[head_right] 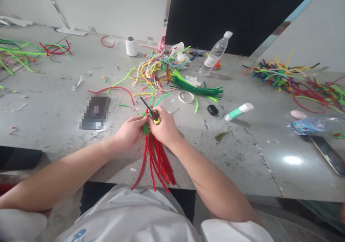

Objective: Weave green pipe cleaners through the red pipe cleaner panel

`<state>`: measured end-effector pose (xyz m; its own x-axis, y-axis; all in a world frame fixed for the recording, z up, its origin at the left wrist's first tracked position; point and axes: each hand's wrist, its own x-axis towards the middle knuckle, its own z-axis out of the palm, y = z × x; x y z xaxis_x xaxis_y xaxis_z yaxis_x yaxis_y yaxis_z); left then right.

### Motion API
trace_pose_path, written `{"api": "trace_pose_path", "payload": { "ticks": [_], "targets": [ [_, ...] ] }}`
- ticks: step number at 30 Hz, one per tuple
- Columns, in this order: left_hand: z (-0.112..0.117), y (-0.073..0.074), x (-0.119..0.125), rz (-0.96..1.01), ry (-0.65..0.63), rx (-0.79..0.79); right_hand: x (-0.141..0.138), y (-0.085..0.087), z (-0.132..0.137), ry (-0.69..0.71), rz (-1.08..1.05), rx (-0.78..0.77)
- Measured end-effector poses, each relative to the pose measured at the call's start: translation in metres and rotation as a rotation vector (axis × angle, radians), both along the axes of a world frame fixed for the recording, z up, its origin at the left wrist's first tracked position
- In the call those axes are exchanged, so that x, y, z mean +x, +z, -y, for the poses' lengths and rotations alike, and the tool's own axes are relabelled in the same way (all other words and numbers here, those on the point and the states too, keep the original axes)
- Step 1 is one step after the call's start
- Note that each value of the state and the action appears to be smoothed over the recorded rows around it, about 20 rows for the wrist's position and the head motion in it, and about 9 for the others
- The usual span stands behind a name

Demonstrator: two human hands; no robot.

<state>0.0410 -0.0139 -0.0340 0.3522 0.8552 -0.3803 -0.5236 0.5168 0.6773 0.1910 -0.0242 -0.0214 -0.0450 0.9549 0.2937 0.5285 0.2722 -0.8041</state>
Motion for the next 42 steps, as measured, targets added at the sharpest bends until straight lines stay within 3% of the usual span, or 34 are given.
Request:
{"api": "trace_pose_path", "payload": {
  "ticks": [15, 23, 31, 42],
  "targets": [
    [-0.002, 0.006, -0.003, -0.034, -0.055, 0.011, 0.003, -0.003, 0.004, 0.105, 0.149, 0.102],
    [-0.010, 0.015, -0.008, -0.010, -0.032, 0.014, 0.011, 0.004, 0.002, 0.198, 0.129, 0.051],
    [-0.013, 0.025, -0.015, 0.023, -0.001, 0.001, 0.017, -0.015, -0.010, 0.312, 0.276, 0.227],
    [-0.016, 0.024, -0.016, 0.043, -0.029, 0.045, 0.023, -0.020, -0.014, 0.294, 0.298, 0.216]
  ]
}}
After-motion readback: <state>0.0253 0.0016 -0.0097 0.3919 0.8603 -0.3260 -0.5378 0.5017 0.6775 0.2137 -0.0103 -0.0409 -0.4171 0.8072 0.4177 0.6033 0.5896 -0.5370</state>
